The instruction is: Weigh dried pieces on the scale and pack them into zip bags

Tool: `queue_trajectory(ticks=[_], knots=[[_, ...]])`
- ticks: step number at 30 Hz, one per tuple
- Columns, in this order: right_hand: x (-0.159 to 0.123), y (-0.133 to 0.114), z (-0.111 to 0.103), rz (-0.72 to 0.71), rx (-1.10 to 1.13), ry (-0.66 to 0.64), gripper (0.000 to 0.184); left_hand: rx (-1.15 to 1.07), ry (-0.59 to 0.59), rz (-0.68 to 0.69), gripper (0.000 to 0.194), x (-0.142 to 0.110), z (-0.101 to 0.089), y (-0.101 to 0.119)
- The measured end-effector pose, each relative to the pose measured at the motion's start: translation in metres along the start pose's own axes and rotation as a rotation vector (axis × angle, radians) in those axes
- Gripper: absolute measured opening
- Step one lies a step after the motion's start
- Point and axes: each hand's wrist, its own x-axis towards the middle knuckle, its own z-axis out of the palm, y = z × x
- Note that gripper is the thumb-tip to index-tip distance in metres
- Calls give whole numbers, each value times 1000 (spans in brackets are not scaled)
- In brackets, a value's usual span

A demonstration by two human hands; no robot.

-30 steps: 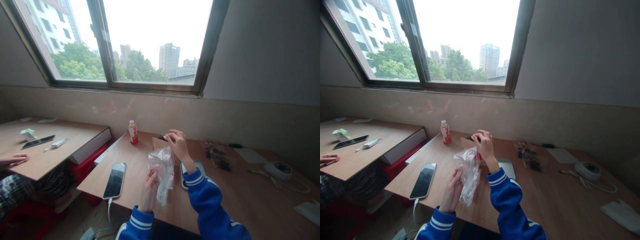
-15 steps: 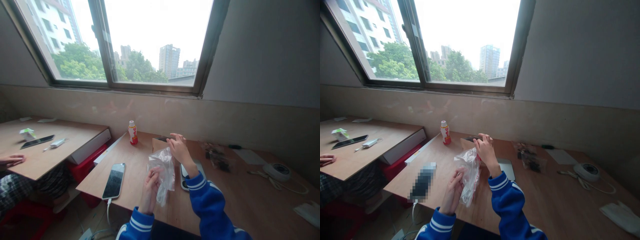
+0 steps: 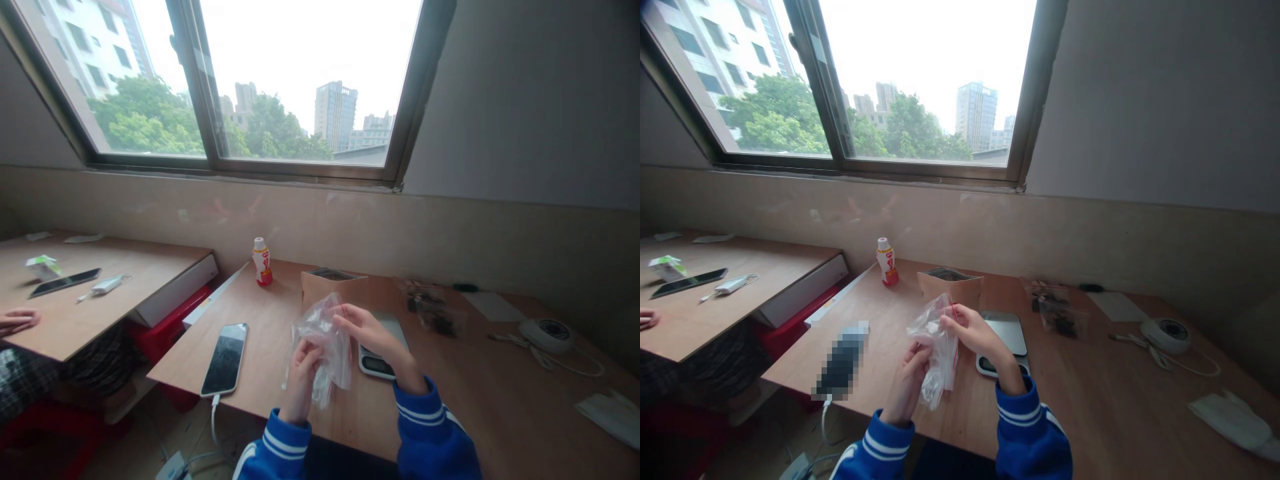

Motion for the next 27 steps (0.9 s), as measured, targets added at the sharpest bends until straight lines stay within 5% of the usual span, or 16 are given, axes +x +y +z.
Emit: queue_trajectory(ticks=[4, 8, 14, 19, 24, 27], knots=[[1, 5, -1, 54, 201, 334, 42, 194, -64, -6, 26, -1, -13, 13], [0, 5, -3, 28, 243, 336, 42, 275, -219, -73, 35, -1, -25, 32], [-4, 26, 8, 22, 161, 148, 36, 483, 134, 25, 50, 8, -11, 24], [-5, 52, 11, 17, 127, 135, 38, 534, 216, 133, 45, 26, -4, 7], [-9, 90, -42, 53, -79, 222, 45, 767, 217, 202, 35, 35, -19, -1], [-12, 120, -103, 11, -571, 650, 34, 1018, 335, 140, 36, 37, -34, -6]])
